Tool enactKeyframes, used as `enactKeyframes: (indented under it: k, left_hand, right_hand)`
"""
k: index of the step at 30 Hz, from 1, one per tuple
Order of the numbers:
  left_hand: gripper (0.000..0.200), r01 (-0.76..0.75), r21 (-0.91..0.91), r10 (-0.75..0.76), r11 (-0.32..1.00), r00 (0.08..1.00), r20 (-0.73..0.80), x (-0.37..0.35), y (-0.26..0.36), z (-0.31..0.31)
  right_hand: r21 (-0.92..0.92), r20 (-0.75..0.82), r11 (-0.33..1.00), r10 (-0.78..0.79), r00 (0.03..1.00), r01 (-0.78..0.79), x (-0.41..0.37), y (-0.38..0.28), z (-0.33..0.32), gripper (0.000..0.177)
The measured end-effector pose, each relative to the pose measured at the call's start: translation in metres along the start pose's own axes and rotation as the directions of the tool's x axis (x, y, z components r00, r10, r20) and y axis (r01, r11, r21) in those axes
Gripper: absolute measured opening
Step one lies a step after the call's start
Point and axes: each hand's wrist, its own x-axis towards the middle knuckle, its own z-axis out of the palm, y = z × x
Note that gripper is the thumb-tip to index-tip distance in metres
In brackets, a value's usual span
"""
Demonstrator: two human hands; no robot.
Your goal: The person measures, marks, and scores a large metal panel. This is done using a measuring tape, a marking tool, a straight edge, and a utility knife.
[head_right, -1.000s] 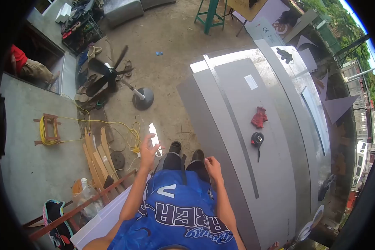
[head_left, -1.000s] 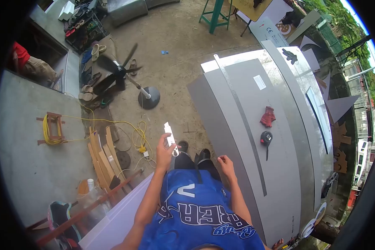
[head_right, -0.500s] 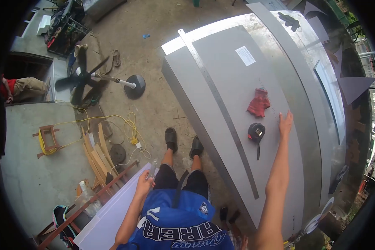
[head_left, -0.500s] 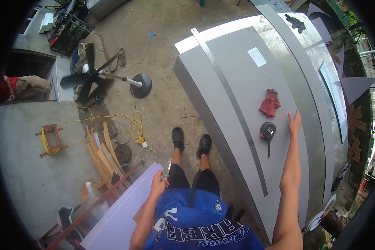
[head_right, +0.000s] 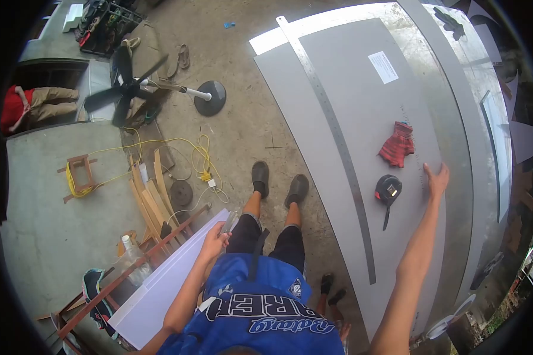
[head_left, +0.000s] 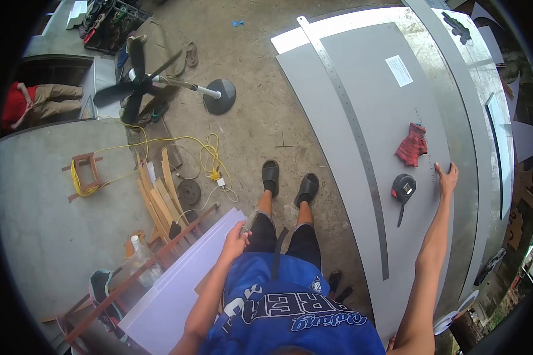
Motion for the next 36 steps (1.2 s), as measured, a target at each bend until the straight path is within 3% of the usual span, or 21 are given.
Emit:
enactKeyframes:
  k: [7, 10, 13, 14, 16, 18, 20, 24, 27, 31, 36]
  left_hand:
    - [0.042, 0.028, 0.021, -0.029, 0.999, 0.998, 0.060, 0.003, 0.005, 0.016]
    - [0.039, -0.005, -0.050, 0.006, 0.999, 0.999, 0.033, 0.008, 0.002, 0.025]
    - [0.039, 0.062, -0.124, -0.060, 0.990, 0.998, 0.017, 0.007, 0.019, 0.030]
    - [0.038, 0.067, -0.140, -0.065, 0.988, 0.998, 0.020, 0.010, 0.021, 0.031]
    - [0.037, 0.079, -0.174, -0.076, 0.981, 0.997, 0.029, 0.018, 0.024, 0.037]
    - [0.036, 0.071, -0.177, -0.068, 0.982, 0.997, 0.020, 0.025, 0.027, 0.045]
    - [0.035, 0.050, -0.179, -0.050, 0.983, 0.999, 0.002, 0.034, 0.032, 0.054]
    - [0.035, -0.036, -0.140, 0.028, 0.989, 0.998, -0.062, 0.057, 0.078, 0.068]
    - [0.039, -0.172, -0.149, 0.156, 0.974, 0.981, -0.114, 0.086, 0.126, 0.070]
    - [0.047, -0.297, -0.226, 0.256, 0.928, 0.947, -0.194, 0.132, 0.205, 0.058]
    - [0.051, -0.491, -0.016, 0.462, 0.871, 0.829, -0.315, 0.193, 0.300, 0.029]
  right_hand:
    - [-0.030, 0.013, 1.000, -0.003, 1.000, 0.004, -0.005, -0.007, -0.002, 0.096]
    - [-0.041, -0.005, 0.999, -0.028, 1.000, 0.028, -0.005, 0.000, 0.006, 0.098]
    - [-0.013, 0.007, 0.999, 0.038, 0.999, -0.038, -0.006, -0.005, 0.013, 0.087]
    - [0.028, -0.054, 0.999, 0.029, 0.998, -0.027, -0.008, -0.009, 0.017, 0.082]
    - [0.106, -0.175, 0.994, 0.014, 0.984, 0.004, -0.033, -0.067, 0.016, 0.071]
    - [0.221, -0.197, 0.966, -0.092, 0.976, 0.136, -0.085, -0.189, -0.005, 0.057]
    - [0.288, -0.147, 0.886, -0.333, 0.931, 0.362, -0.129, -0.275, -0.003, 0.053]
    - [0.306, -0.106, 0.739, -0.600, 0.793, 0.601, -0.149, -0.385, 0.034, 0.054]
    - [0.173, -0.052, 0.798, -0.579, 0.814, 0.578, -0.124, -0.433, 0.060, 0.057]
    - [-0.006, -0.027, 0.851, -0.524, 0.851, 0.524, -0.100, -0.442, 0.088, 0.060]
    - [-0.009, 0.008, 0.874, -0.486, 0.874, 0.486, -0.100, -0.449, 0.081, 0.059]
